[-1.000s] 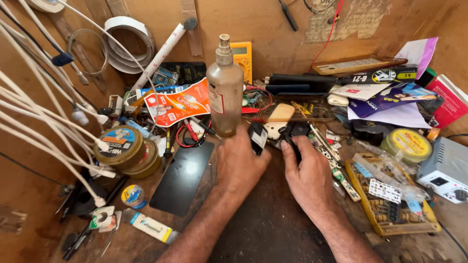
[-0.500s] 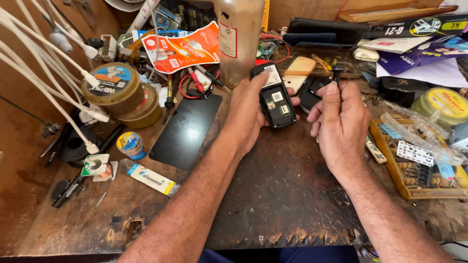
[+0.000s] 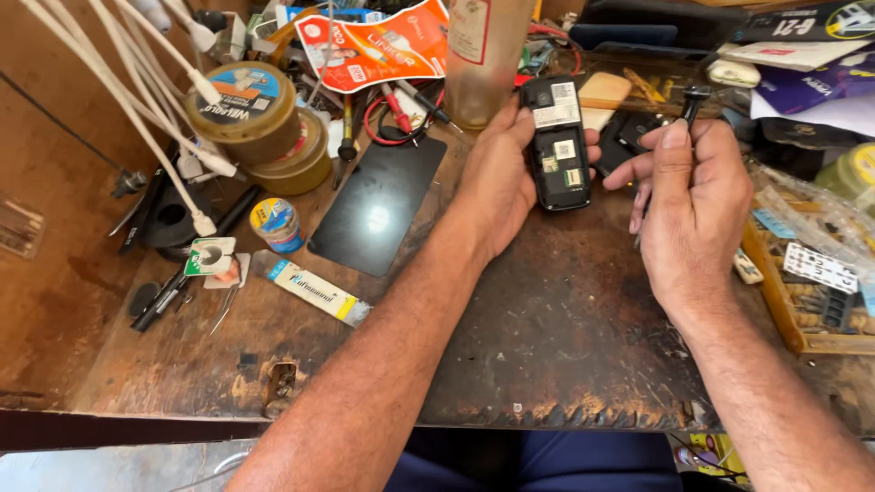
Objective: The person uses a small screwdriver to unscrew the back cover of a black mobile phone. They remove the cover to expose the internal components, then use a metal tool to pry and adjust parts inside the device.
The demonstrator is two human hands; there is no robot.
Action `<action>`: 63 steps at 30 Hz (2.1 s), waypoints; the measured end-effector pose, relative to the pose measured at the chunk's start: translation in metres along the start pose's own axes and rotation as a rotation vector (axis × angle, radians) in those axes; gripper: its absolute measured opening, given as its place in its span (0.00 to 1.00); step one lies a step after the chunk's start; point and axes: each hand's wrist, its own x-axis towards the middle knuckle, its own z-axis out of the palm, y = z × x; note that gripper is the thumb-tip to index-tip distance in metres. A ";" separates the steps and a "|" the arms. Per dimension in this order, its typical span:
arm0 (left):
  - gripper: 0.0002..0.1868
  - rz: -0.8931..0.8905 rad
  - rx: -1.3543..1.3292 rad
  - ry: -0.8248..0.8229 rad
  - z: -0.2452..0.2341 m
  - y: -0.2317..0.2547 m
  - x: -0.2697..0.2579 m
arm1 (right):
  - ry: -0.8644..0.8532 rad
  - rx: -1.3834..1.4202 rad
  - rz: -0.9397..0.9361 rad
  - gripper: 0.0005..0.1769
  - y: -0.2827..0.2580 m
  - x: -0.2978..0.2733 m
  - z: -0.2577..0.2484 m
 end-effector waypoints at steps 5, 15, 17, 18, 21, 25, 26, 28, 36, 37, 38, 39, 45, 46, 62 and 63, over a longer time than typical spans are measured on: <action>0.20 0.016 -0.047 -0.031 -0.002 0.001 -0.001 | -0.027 0.126 -0.011 0.15 -0.003 0.003 -0.001; 0.20 -0.098 -0.081 0.021 0.006 0.018 -0.008 | 0.109 0.264 0.113 0.13 0.004 0.016 -0.006; 0.21 -0.094 -0.087 -0.004 0.008 0.019 -0.009 | 0.112 0.289 0.096 0.13 0.003 0.017 -0.006; 0.21 -0.092 -0.088 -0.014 0.007 0.020 -0.009 | 0.114 0.300 0.100 0.12 0.002 0.017 -0.006; 0.21 -0.112 -0.098 -0.001 0.005 0.020 -0.008 | 0.115 0.352 0.101 0.11 -0.002 0.016 -0.007; 0.21 -0.111 -0.123 -0.017 0.006 0.020 -0.006 | 0.123 0.469 0.051 0.09 -0.014 0.015 -0.008; 0.22 -0.113 -0.132 -0.019 0.006 0.021 -0.007 | 0.126 0.497 0.036 0.09 -0.018 0.014 -0.007; 0.22 -0.110 -0.141 -0.021 0.006 0.022 -0.008 | 0.116 0.463 0.025 0.08 -0.027 0.009 -0.007; 0.22 -0.127 -0.176 0.037 0.007 0.021 -0.008 | 0.052 0.283 -0.147 0.28 -0.055 -0.002 0.012; 0.22 -0.127 -0.181 0.040 0.006 0.021 -0.007 | 0.057 0.268 -0.172 0.29 -0.057 -0.004 0.015; 0.22 -0.129 -0.187 0.044 0.006 0.020 -0.007 | 0.062 0.252 -0.193 0.31 -0.059 -0.006 0.017; 0.22 -0.131 -0.193 0.048 0.006 0.019 -0.007 | 0.063 0.236 -0.215 0.31 -0.060 -0.008 0.019; 0.20 -0.117 -0.168 0.060 0.002 0.016 -0.005 | 0.066 0.185 -0.331 0.30 -0.056 -0.014 0.023; 0.20 -0.113 -0.162 0.059 0.002 0.016 -0.005 | 0.059 0.184 -0.324 0.31 -0.055 -0.014 0.023; 0.20 -0.095 -0.137 0.082 0.004 0.015 -0.004 | 0.073 -0.059 -0.564 0.34 -0.050 -0.011 0.030; 0.20 -0.093 -0.127 0.085 0.005 0.015 -0.003 | 0.073 -0.044 -0.533 0.34 -0.051 -0.011 0.032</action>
